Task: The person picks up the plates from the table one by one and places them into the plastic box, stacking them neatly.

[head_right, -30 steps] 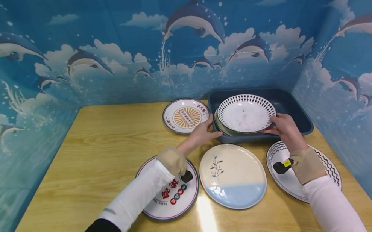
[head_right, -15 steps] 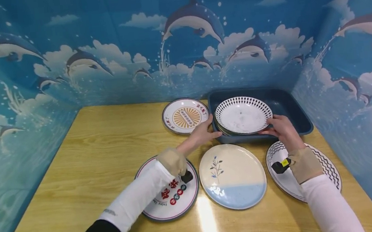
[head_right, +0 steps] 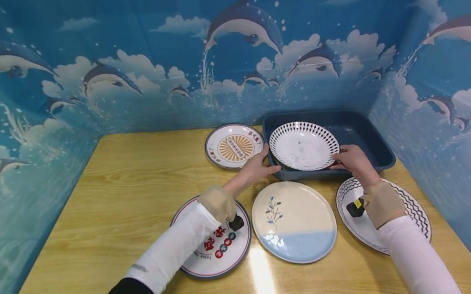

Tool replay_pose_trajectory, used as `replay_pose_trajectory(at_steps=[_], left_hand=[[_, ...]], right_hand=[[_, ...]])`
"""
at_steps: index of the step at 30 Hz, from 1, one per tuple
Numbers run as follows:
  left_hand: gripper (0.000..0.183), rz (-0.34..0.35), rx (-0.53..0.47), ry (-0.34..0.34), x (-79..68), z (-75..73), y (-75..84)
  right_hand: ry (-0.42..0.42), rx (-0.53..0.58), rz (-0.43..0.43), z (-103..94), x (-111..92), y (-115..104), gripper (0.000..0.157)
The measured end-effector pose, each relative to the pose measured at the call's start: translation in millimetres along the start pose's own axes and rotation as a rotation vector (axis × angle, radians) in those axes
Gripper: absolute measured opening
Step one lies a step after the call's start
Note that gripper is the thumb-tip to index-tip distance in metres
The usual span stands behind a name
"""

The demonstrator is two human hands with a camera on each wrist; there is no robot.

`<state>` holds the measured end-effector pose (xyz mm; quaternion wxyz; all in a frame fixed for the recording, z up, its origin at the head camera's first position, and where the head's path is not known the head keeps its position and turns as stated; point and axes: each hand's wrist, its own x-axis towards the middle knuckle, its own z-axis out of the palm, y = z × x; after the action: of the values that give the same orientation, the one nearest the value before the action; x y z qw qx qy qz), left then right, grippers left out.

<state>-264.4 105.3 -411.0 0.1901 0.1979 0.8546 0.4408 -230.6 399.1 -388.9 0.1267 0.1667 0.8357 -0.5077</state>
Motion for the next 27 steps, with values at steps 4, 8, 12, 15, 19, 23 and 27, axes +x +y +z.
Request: replay_pose_trajectory(at_steps=[4, 8, 12, 15, 19, 23, 27], left_hand=[[0.086, 0.001, -0.004, -0.003, -0.1, -0.3, 0.0], [0.086, -0.001, 0.000, -0.004, -0.5, -1.3, 0.7], [0.086, 0.004, 0.002, -0.006, -1.0, -1.5, 0.8], [0.084, 0.015, 0.074, -0.002, -2.1, -1.9, 0.4], [0.077, 0.050, 0.233, 0.005, -7.1, -7.7, 3.0], [0.066, 0.091, 0.259, 0.033, -17.6, -22.4, 6.2], [0.053, 0.137, 0.210, 0.086, -33.4, -46.3, 2.0]], right_hand=[[0.033, -0.056, -0.007, 4.1, -2, -3, 0.064], [0.051, -0.080, -0.003, 7.3, -5, -4, 0.065], [0.082, -0.180, -0.022, 9.6, -9, -4, 0.066], [0.109, -0.308, -0.068, 13.1, -14, -3, 0.062], [0.127, -0.458, -0.108, 16.6, -23, -5, 0.067], [0.136, -0.510, -0.101, 18.4, -29, -6, 0.080], [0.135, -0.540, -0.084, 20.8, -34, -5, 0.092]])
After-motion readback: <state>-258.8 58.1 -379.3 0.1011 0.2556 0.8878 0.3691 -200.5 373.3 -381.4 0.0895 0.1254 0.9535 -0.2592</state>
